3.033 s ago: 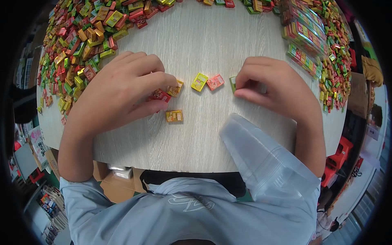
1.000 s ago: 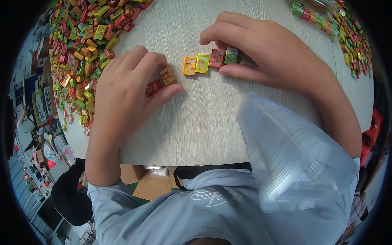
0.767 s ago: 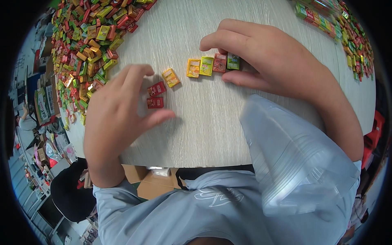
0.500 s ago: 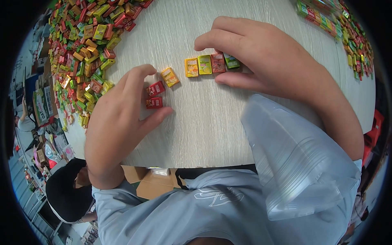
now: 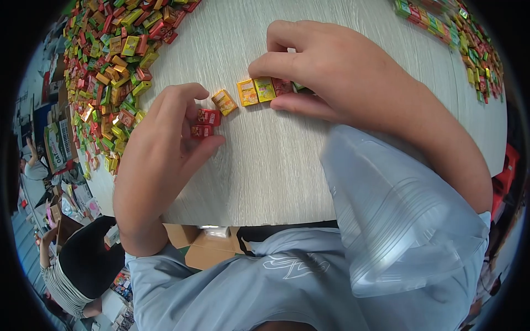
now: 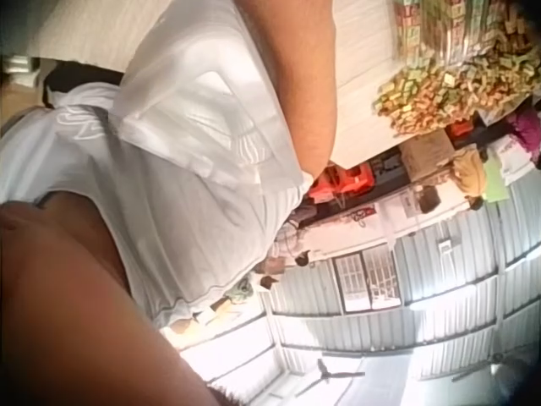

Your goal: Sorting small colorful wrapped items and placing them into a plastic tray.

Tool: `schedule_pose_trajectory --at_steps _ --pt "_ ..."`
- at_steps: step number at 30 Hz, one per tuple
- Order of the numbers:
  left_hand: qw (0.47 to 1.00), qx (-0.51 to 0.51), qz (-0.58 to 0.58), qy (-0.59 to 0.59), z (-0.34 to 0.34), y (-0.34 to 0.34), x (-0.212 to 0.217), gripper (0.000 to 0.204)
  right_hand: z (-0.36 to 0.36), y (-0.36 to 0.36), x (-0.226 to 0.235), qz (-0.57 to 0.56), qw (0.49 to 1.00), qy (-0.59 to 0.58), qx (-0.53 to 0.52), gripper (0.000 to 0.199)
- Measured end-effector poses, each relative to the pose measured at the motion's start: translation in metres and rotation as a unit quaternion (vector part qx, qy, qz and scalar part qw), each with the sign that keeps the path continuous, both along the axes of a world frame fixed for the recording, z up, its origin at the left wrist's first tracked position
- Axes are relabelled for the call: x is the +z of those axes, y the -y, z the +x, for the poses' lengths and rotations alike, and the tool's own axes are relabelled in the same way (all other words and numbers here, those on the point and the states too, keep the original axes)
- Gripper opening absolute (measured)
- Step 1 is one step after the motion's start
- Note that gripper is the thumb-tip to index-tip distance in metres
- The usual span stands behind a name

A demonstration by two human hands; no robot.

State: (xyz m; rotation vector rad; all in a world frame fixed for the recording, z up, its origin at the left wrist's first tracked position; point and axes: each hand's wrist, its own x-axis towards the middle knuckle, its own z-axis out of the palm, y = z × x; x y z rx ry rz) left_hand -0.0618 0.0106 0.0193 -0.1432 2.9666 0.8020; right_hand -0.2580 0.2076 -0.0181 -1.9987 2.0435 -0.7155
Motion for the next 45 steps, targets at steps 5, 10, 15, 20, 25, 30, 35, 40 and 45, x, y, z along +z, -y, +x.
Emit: schedule_pose_trajectory --at_steps 5,10,15,20,25,30,35,40,45 --pt "1.0 -0.015 -0.005 -0.015 -0.003 0.003 -0.001 0.053 0.0 0.0 -0.002 -0.007 1.0 0.001 -0.003 0.042" --pt "0.998 -0.027 -0.025 -0.044 -0.006 0.007 -0.006 0.053 0.0 0.0 -0.004 -0.013 1.0 0.006 -0.008 0.042" --pt "0.998 -0.032 -0.012 -0.057 -0.011 0.004 -0.009 0.057 0.001 0.0 -0.004 -0.016 1.0 0.008 -0.01 0.041" --pt "0.995 -0.054 -0.009 -0.083 -0.018 0.005 -0.015 0.059 0.002 0.0 -0.005 -0.02 1.0 -0.006 -0.017 0.04" --pt "0.991 -0.067 -0.003 -0.115 -0.022 0.005 -0.021 0.059 0.002 0.001 -0.006 -0.027 0.999 -0.013 -0.024 0.039" --pt "0.993 -0.053 -0.004 -0.108 -0.027 0.0 -0.021 0.054 0.002 -0.002 -0.003 -0.031 0.998 -0.019 -0.054 0.036" --pt "0.992 -0.054 -0.007 -0.117 -0.025 -0.006 -0.024 0.048 0.001 -0.005 -0.01 -0.058 0.995 -0.026 -0.072 0.034" --pt "0.989 -0.036 -0.016 -0.142 -0.027 -0.014 -0.03 0.043 0.002 -0.005 -0.014 -0.078 0.994 -0.041 -0.06 0.033" --pt "0.988 -0.021 -0.061 -0.137 -0.037 -0.024 -0.027 0.038 0.0 -0.009 -0.013 -0.094 0.993 -0.031 -0.064 0.032"
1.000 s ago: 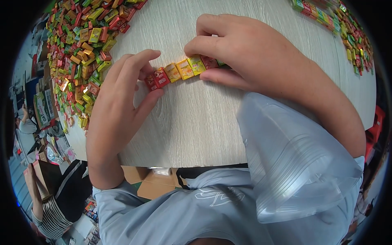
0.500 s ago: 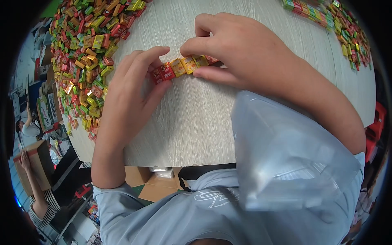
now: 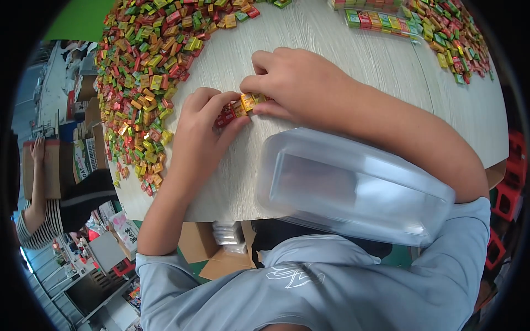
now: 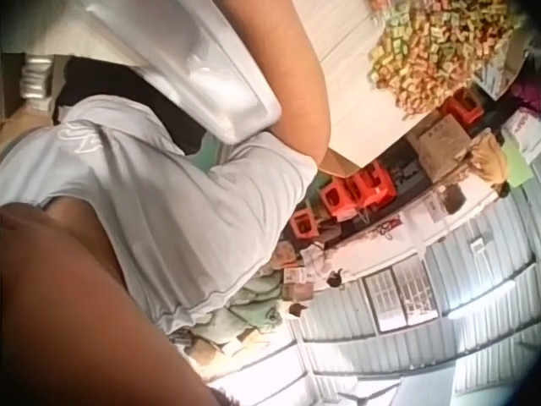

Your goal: Sorting small colorful wrapped items and placing them into a plastic tray.

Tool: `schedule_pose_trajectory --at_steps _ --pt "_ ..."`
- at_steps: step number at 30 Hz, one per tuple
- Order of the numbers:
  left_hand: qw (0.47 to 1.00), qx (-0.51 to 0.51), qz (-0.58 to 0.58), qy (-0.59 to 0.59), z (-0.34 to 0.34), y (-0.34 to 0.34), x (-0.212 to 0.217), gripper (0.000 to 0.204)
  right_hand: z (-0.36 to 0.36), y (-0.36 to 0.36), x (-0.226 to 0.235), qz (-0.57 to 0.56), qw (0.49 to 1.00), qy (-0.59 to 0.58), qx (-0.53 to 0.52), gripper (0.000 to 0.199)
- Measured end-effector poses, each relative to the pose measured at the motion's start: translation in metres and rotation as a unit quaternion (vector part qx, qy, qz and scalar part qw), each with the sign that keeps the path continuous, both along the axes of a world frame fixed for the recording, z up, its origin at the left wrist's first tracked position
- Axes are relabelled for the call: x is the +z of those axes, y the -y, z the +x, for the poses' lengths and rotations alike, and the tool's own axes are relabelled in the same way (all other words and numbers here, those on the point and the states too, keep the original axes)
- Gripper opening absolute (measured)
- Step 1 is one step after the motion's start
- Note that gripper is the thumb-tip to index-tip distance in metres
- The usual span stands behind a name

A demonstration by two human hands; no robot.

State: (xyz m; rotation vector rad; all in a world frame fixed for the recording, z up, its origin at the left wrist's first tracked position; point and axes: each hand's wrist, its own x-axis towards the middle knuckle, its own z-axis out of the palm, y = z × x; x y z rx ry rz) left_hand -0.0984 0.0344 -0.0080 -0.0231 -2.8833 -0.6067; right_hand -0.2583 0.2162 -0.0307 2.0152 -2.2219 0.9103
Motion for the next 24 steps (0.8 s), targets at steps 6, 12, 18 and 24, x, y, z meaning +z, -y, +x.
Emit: schedule_pose_trajectory --at_steps 6,12,18,24 --pt "0.999 -0.01 0.035 -0.011 -0.012 0.002 -0.001 0.033 -0.006 -0.001 -0.002 0.0 1.0 -0.005 -0.012 0.032" --pt "0.998 -0.01 0.041 -0.039 -0.029 -0.001 0.013 0.032 -0.02 -0.006 0.01 -0.021 0.999 -0.037 -0.031 0.033" --pt "0.99 -0.053 -0.012 -0.13 -0.054 -0.004 0.054 0.032 -0.031 -0.021 0.064 -0.092 0.988 -0.099 -0.072 0.033" --pt "0.969 -0.102 -0.051 -0.221 -0.056 -0.028 0.106 0.035 -0.047 -0.042 0.114 -0.244 0.939 -0.241 -0.008 0.033"
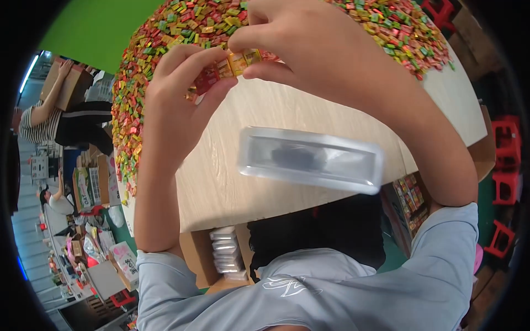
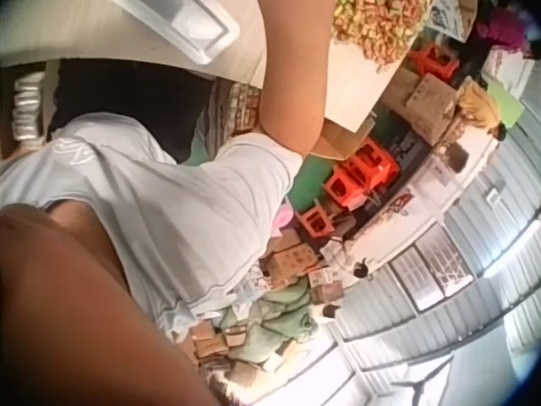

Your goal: Sorting small colorful wrapped items and placing them into a plastic tray.

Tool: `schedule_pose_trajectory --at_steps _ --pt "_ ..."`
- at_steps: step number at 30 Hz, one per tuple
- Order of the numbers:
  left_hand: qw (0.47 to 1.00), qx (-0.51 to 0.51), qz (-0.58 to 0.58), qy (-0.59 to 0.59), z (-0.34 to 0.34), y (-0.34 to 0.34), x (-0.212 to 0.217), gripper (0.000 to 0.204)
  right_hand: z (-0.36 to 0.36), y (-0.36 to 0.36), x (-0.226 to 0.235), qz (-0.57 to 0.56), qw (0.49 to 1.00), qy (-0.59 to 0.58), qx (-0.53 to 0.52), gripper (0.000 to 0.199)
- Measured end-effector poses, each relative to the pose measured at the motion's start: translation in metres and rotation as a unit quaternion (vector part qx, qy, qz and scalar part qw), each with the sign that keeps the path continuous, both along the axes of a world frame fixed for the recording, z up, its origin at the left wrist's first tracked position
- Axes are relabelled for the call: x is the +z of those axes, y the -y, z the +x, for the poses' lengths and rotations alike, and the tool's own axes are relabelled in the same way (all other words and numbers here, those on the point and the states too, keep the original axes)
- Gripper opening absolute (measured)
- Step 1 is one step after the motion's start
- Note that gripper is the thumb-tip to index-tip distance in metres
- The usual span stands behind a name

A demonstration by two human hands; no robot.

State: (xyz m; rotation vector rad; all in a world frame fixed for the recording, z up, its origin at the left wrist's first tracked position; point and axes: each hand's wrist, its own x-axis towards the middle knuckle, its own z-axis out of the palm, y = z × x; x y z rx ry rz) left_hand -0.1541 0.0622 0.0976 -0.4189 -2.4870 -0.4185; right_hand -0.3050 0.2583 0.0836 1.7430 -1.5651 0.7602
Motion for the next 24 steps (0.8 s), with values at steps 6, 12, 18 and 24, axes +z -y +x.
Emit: schedule_pose_trajectory --at_steps 6,12,18,24 --pt "0.998 -0.06 -0.002 -0.029 0.026 -0.027 0.03 0.037 0.099 -0.057 0.094 0.258 0.913 0.237 -0.21 0.031" --pt "0.983 -0.165 0.033 0.073 0.046 -0.048 0.036 0.039 0.154 -0.092 0.053 0.13 0.94 0.196 -0.245 0.036" --pt "0.977 -0.196 0.009 0.089 0.043 -0.052 0.012 0.036 0.165 -0.099 0.02 0.129 0.911 0.255 -0.297 0.032" --pt "0.984 -0.176 -0.024 0.023 0.044 -0.057 -0.008 0.037 0.171 -0.106 -0.003 0.057 0.917 0.25 -0.305 0.045"
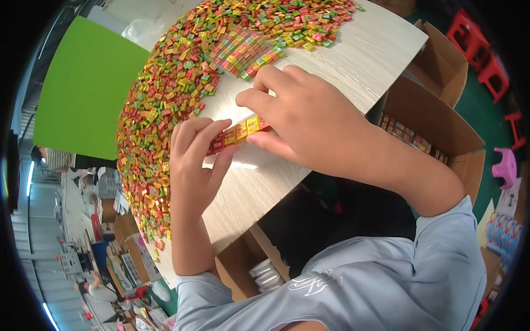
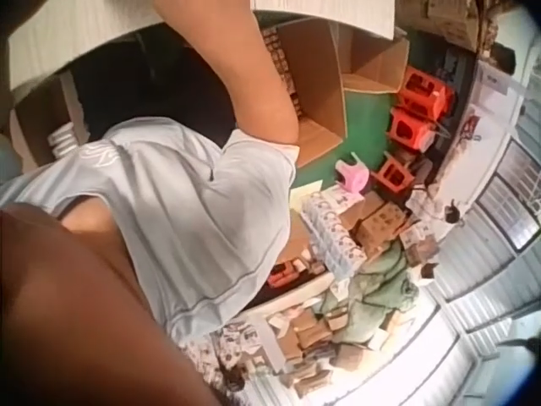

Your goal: Sorting small colorful wrapped items and placing them into a plastic tray.

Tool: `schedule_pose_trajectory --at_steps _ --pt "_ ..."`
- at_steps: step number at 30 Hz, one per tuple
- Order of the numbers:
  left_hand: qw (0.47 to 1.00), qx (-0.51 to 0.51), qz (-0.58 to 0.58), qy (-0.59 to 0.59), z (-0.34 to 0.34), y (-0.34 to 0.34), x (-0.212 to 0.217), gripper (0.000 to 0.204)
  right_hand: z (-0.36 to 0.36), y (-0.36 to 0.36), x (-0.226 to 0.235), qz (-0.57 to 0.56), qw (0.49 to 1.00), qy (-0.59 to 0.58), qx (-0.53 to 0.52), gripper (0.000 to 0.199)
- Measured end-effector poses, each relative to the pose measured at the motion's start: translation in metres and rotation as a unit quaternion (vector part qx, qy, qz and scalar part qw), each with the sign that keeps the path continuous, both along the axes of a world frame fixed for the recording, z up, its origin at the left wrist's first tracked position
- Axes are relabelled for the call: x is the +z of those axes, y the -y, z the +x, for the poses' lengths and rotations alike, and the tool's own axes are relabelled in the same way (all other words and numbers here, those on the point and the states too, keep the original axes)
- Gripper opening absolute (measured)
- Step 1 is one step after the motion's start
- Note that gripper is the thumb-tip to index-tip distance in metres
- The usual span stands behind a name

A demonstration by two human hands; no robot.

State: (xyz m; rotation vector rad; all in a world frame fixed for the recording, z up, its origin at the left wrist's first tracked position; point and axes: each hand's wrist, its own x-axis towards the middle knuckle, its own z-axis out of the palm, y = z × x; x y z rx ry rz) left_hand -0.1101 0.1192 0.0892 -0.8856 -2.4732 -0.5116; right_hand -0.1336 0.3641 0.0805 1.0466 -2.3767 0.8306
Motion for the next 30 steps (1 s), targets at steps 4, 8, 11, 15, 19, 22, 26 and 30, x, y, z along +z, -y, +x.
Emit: schedule_pose_trajectory --at_steps 4,8,11,15,19,22,26,30 --pt "0.997 0.013 -0.02 -0.071 0.0 0.002 -0.018 0.041 0.008 -0.004 -0.006 -0.032 0.999 -0.007 -0.008 0.043" --pt "0.994 0.011 0.023 -0.102 -0.007 0.01 -0.033 0.042 0.015 -0.011 -0.011 -0.094 0.995 0.021 0.0 0.038" --pt "0.99 -0.02 0.058 -0.124 -0.015 0.013 -0.047 0.04 0.015 -0.015 -0.018 -0.083 0.997 0.001 -0.005 0.03" --pt "0.992 -0.023 0.039 -0.118 -0.015 0.012 -0.042 0.039 0.016 -0.011 -0.014 -0.053 0.998 -0.019 -0.01 0.024" --pt "0.997 -0.028 0.059 -0.031 -0.008 0.01 -0.026 0.038 0.016 -0.01 -0.007 -0.032 0.999 -0.015 -0.015 0.024" --pt "0.997 -0.028 0.069 0.026 -0.003 0.008 -0.014 0.035 0.017 -0.012 -0.001 -0.016 1.0 -0.008 -0.017 0.024" --pt "0.996 0.007 0.065 0.057 -0.001 0.007 -0.012 0.032 0.016 -0.011 0.009 0.039 0.999 0.0 -0.014 0.021" --pt "0.995 0.013 0.07 0.064 0.0 0.004 -0.011 0.031 0.01 -0.011 0.021 0.073 0.997 -0.009 -0.002 0.018"
